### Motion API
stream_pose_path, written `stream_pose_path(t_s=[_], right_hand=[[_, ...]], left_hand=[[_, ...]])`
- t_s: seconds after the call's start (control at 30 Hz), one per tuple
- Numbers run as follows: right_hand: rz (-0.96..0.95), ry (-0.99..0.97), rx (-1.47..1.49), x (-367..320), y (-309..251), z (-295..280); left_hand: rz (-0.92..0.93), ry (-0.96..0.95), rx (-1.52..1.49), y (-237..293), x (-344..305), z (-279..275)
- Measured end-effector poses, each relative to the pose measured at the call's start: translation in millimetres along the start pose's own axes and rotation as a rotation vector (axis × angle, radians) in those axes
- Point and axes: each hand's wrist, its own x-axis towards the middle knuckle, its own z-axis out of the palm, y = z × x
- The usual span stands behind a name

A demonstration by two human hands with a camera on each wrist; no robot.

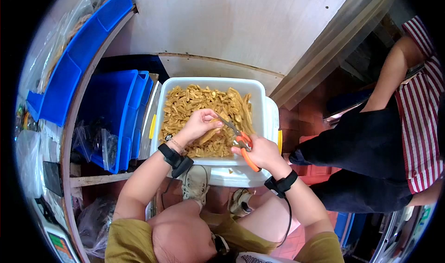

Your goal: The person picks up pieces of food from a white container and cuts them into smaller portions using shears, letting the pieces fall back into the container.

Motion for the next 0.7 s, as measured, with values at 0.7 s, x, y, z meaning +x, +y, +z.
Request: stream_pose_path(t_s=[0.7], right_hand=[[0.043,-0.076,0.041,-3.9,-16.8,-20.5]], left_hand=[[-0.015,0.011,0.052,5.2,2.5,-17.7]])
